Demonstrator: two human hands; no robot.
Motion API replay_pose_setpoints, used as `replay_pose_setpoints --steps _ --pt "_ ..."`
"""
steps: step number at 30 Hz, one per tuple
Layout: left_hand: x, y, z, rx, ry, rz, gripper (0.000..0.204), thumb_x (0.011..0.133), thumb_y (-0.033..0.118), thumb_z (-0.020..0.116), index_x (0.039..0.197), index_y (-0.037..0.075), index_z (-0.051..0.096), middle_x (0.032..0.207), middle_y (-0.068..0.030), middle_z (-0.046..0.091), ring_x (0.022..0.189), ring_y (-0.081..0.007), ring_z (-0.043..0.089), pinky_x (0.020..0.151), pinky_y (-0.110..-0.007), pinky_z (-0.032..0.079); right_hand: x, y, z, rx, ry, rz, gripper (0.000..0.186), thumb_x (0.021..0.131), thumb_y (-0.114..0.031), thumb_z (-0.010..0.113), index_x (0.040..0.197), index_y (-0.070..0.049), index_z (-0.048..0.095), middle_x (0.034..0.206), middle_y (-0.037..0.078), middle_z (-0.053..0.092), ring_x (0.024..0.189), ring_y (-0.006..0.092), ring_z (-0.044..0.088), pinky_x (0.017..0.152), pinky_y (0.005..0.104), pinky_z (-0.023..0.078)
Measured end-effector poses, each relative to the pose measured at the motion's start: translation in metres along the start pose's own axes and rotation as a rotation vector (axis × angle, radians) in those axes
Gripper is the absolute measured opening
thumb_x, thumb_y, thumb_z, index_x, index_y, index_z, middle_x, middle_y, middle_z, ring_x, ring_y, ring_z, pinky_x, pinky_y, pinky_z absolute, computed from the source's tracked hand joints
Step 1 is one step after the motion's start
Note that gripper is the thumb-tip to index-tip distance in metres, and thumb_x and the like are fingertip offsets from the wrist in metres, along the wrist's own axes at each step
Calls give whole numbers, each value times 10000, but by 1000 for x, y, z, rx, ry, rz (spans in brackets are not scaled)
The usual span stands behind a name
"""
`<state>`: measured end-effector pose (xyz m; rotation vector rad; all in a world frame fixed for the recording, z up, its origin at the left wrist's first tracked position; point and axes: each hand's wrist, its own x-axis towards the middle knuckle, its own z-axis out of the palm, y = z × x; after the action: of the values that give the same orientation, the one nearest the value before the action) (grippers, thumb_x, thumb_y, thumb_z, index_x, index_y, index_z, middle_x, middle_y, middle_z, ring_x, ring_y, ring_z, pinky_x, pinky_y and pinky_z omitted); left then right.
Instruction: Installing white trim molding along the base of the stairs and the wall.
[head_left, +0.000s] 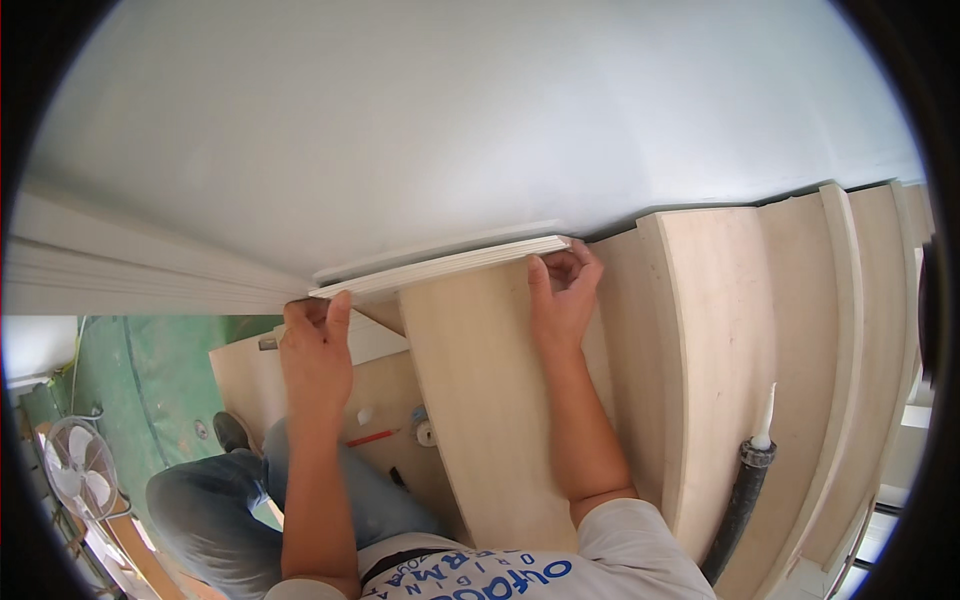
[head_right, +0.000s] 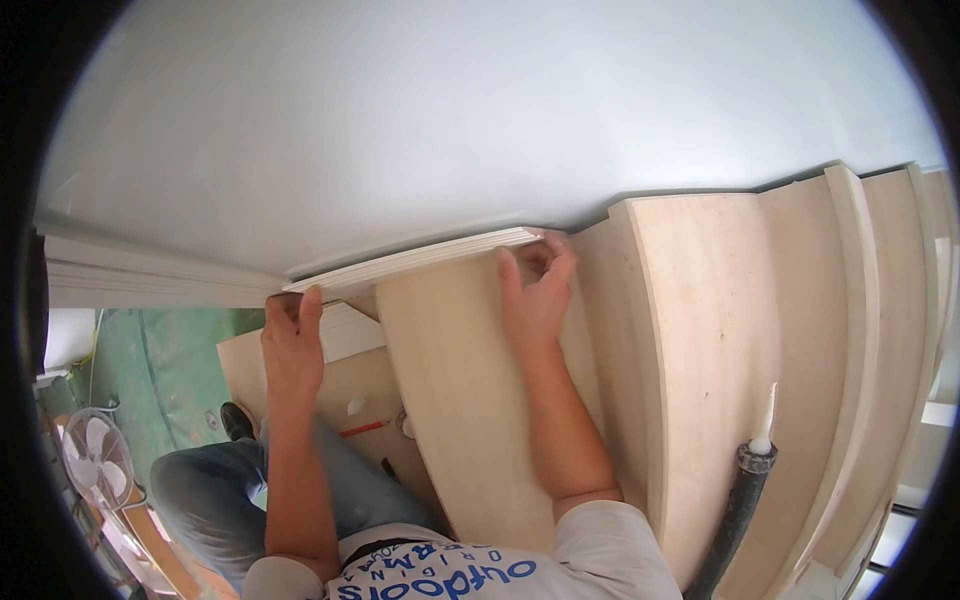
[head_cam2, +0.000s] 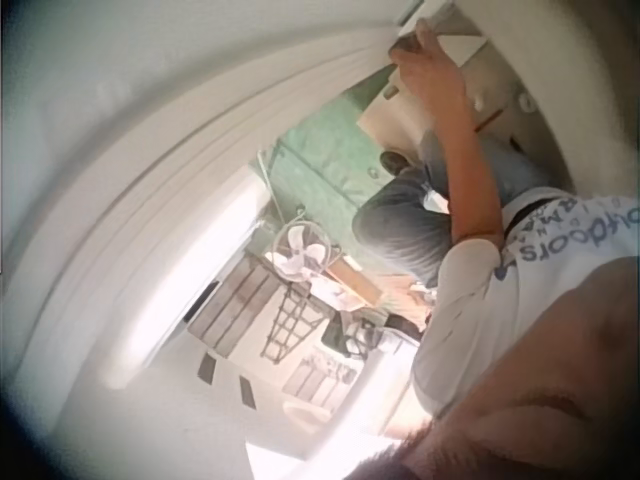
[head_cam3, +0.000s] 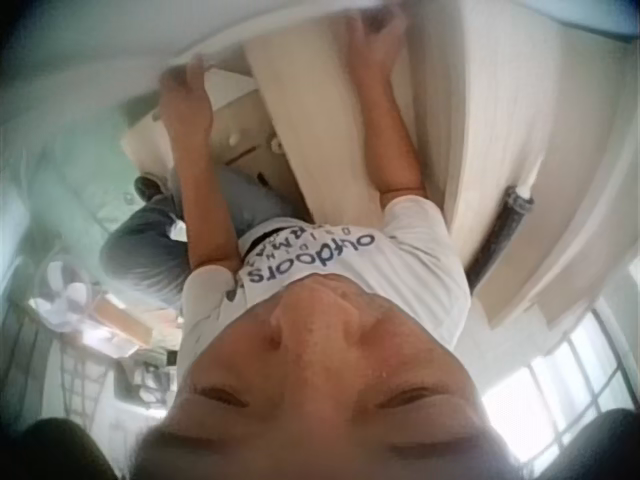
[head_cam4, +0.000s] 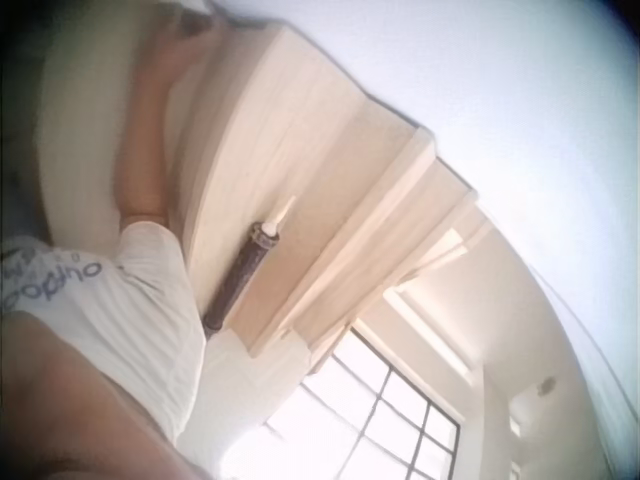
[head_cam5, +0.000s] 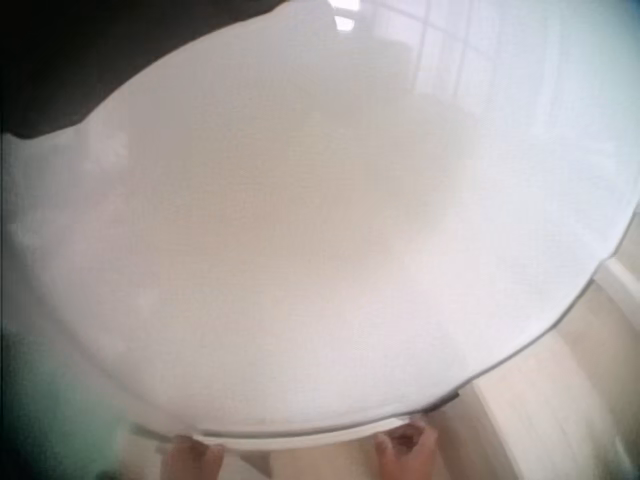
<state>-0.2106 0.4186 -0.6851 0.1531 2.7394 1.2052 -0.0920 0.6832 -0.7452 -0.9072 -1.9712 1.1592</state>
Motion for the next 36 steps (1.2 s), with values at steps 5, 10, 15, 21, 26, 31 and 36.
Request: replay_pose_setpoints --steps 5,10,15,21,26,31,36 --pt "5 18 -23 247 -56 62 516 1051 478 559 973 -18 678 810 -237 706 784 -436 695 705 -509 530 0 3 2 51 18 -1 635 905 -205 795 1362 61 442 1059 129 629 1012 231 603 932 379 499" --pt "6 14 -20 276 -58 164 489 1070 454 520 926 20 691 763 -249 672 724 -462 663 651 -532 512 -1 -8 1 10 17 15 601 918 -168 778 1362 58 441 1056 128 629 1003 218 608 929 374 502" --pt "7 6 -11 378 -50 164 476 1077 434 506 906 19 665 779 -235 682 748 -469 664 649 -544 509 1 3 4 32 3 -28 630 952 -200 777 1397 49 407 1057 90 621 970 159 600 897 318 515" --pt "7 8 -11 364 -55 173 480 1078 438 498 903 21 659 783 -233 687 758 -470 668 653 -546 515 1 4 2 30 18 -39 637 948 -210 786 1392 51 412 1046 85 626 972 160 603 903 322 517" --pt "8 2 -9 395 -36 204 472 1079 422 503 882 19 651 778 -227 691 740 -460 673 635 -534 523 1 1 4 17 25 -25 630 932 -226 801 1361 51 431 1035 106 640 967 189 622 904 340 523" --pt "9 2 -8 400 -42 204 463 1075 413 517 869 18 645 776 -226 691 733 -451 679 620 -520 529 2 -2 4 21 40 -17 616 922 -246 810 1331 43 451 1027 128 654 956 218 642 900 360 533" --pt "10 3 -9 408 -37 212 471 1077 425 506 883 22 655 786 -228 696 747 -453 685 636 -528 536 3 -3 3 -7 18 -39 631 948 -217 788 1377 64 421 1043 102 631 954 170 613 885 316 525"
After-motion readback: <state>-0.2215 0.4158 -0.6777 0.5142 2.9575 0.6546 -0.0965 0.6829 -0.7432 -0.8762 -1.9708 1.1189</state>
